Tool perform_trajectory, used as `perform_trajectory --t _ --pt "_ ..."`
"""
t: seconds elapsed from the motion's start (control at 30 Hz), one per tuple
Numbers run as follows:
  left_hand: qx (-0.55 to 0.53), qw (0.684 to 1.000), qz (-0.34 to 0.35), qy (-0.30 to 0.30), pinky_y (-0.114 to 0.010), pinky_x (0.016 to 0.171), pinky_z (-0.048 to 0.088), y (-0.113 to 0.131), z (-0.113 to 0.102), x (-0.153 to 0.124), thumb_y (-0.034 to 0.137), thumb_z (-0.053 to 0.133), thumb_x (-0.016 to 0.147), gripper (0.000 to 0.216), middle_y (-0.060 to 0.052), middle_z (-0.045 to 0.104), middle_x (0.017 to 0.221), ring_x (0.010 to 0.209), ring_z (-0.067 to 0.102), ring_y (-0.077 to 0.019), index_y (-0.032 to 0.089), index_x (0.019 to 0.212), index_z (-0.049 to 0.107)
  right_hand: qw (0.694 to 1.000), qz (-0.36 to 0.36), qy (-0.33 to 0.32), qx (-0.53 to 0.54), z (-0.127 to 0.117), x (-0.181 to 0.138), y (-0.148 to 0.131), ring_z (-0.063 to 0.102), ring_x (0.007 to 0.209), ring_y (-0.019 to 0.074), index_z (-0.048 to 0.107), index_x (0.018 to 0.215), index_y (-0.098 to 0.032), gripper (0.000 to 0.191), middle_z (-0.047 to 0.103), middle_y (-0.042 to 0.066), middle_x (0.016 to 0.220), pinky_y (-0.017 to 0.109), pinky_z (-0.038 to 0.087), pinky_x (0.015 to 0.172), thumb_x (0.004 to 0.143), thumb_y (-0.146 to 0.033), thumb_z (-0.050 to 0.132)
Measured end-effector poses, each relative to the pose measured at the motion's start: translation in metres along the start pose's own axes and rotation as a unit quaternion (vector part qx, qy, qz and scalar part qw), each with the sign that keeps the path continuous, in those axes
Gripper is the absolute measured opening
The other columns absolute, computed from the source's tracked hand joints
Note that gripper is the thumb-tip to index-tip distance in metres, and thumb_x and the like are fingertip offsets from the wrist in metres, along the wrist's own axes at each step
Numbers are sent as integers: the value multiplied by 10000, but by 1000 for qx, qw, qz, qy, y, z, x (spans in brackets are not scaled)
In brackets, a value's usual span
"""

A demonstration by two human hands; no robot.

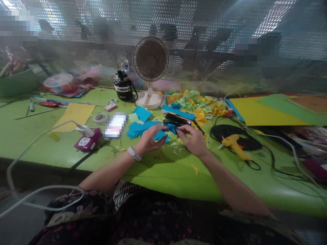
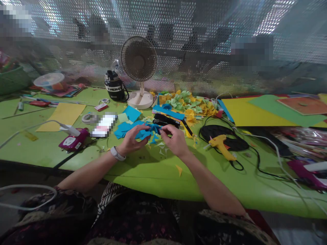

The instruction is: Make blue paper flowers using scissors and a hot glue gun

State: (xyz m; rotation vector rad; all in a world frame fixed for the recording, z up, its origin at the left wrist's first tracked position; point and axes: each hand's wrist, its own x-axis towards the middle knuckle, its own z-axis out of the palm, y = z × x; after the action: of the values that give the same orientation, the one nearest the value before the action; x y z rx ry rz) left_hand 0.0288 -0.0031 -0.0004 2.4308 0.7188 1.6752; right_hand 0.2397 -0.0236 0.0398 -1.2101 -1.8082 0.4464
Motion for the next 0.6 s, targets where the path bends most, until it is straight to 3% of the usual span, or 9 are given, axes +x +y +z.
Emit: perform_trajectory --t 0.13,0.37,0.6 --pt "-40 999 -7 11 -423 935 549 7 -6 6 226 684 861 369 -110 674 1122 1073 652 -230 200 1207 559 999 -29 21 -28 -1 1 3 655 675 181 672 831 -208 179 720 33 755 312 539 676 877 -364 599" --pt "0 999 -28 21 -397 873 537 7 -5 7 189 693 831 364 -86 657 1040 1016 628 -230 194 1168 556 988 -118 7 -98 8 -5 4 673 726 204 682 873 -202 170 729 67 810 326 527 700 929 -313 566" --pt "20 999 -45 12 -367 855 526 6 -3 4 155 664 821 332 -68 654 1014 984 623 -215 198 1134 560 981 -154 -12 -114 10 -8 3 682 763 215 695 905 -182 200 734 84 839 338 529 710 961 -302 544"
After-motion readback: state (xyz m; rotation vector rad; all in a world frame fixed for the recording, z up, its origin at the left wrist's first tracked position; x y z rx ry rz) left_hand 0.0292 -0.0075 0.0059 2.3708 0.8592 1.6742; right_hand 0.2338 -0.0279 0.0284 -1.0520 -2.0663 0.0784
